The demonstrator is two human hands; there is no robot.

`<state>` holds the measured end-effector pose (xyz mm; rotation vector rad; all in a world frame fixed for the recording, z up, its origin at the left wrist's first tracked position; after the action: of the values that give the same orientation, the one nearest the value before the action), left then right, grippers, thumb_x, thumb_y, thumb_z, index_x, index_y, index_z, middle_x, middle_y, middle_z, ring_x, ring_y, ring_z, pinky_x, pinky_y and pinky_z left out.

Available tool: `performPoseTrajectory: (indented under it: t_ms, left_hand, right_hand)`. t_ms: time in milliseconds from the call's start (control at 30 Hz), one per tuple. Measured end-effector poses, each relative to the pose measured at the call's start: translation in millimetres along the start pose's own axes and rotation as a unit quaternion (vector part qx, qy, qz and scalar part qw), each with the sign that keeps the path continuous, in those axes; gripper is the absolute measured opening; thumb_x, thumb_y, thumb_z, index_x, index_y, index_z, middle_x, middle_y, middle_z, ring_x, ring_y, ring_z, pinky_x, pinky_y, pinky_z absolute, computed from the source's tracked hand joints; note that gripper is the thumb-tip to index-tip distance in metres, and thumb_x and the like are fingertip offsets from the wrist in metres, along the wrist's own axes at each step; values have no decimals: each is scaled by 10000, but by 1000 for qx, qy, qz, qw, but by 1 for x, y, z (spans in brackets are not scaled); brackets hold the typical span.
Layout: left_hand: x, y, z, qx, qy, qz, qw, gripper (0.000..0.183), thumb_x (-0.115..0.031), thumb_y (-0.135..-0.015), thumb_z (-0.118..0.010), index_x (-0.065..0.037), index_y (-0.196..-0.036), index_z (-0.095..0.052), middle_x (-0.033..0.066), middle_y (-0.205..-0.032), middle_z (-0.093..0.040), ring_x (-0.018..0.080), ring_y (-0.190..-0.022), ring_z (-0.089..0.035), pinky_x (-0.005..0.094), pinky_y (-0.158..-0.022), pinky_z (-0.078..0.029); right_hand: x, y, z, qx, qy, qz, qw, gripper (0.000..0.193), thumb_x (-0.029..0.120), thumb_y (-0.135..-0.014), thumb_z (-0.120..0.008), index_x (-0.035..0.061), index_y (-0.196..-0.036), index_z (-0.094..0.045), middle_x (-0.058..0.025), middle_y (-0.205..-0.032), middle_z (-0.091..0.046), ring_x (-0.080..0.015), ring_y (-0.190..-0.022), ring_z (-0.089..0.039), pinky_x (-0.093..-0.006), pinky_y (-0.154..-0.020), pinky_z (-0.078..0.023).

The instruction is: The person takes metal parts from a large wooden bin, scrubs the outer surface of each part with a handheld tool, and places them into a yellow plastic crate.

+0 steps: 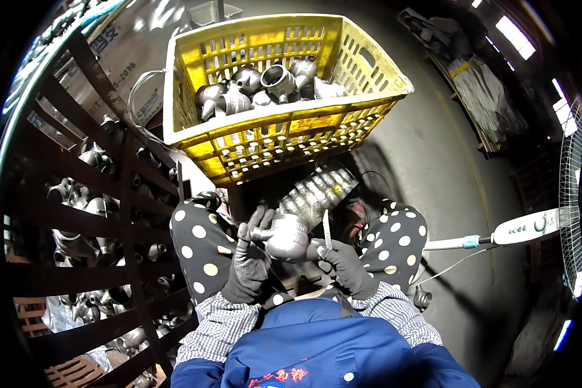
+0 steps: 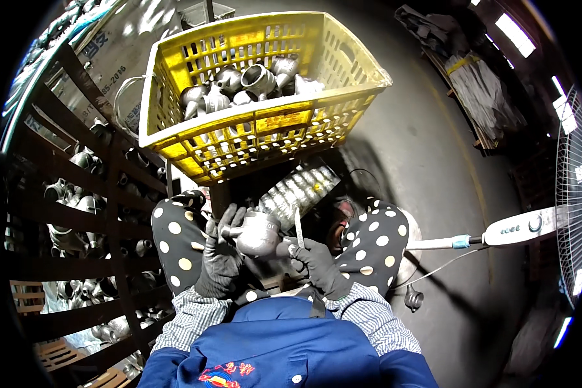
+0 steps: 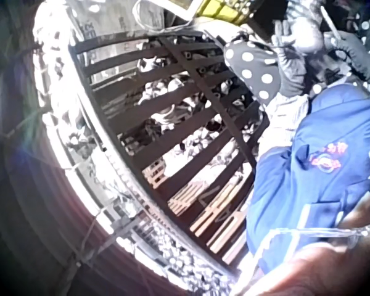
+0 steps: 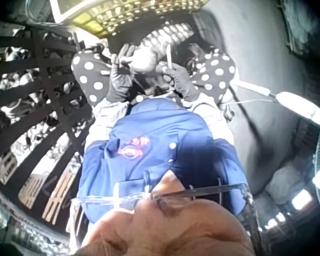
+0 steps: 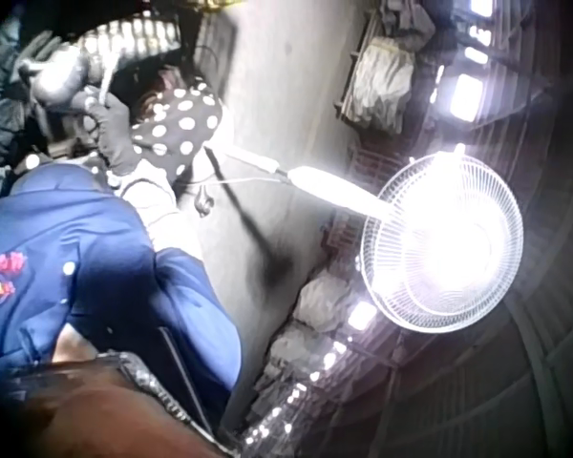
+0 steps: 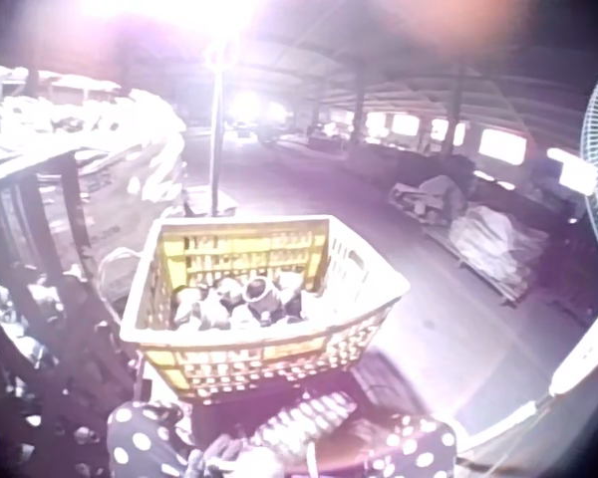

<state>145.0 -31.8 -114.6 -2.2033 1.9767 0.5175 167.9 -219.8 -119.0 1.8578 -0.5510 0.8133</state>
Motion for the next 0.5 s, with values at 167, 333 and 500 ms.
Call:
performPoseTrajectory:
  t_ms: [167,333,500]
  left_hand:
    - [-1,2,1,-11,-137,-43,990,597,-422,-961,-467,23,-1356,-417,158,-1360,-478,264,-1308,-401,424,-1135,-255]
    - [-1,3,-3,-16,-178,-41,983,526,-384,-1001,-380,37,-1302,-474,158,-1352,-486,258,-1289,-419,403,-1128,-263]
    - [-7,2,-12,29,-247,-59,967,411,-299,-1006,-418,27,-1208,-565,130,-1295,-526,221,-1272,-422,373,-1105,-274]
  right_hand:
    - [-21,-10,16,34,-59,-30,997,243,76,-915,-579,-37,-1129,-604,-52,-943,-648,-96,-791,-607,-200,-688,-494]
    - [-9,-8,12,69,52,70,994,328,257,-962,-528,-4,-1152,-585,27,-793,-546,-19,-557,-458,-144,-447,-341]
    - [-7,-10,31,48,246,199,948,383,135,-857,-605,-2,-1208,-534,-41,-893,-581,-134,-712,-539,-232,-627,-438]
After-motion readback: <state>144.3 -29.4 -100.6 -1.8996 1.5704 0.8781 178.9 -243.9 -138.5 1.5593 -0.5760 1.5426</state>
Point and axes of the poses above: each hand's wrist, its own y-axis away from the middle knuckle, its own z-axis out of the back of the hand, x = y × z, the point moved 8 cm from there along -y, towards the middle knuckle
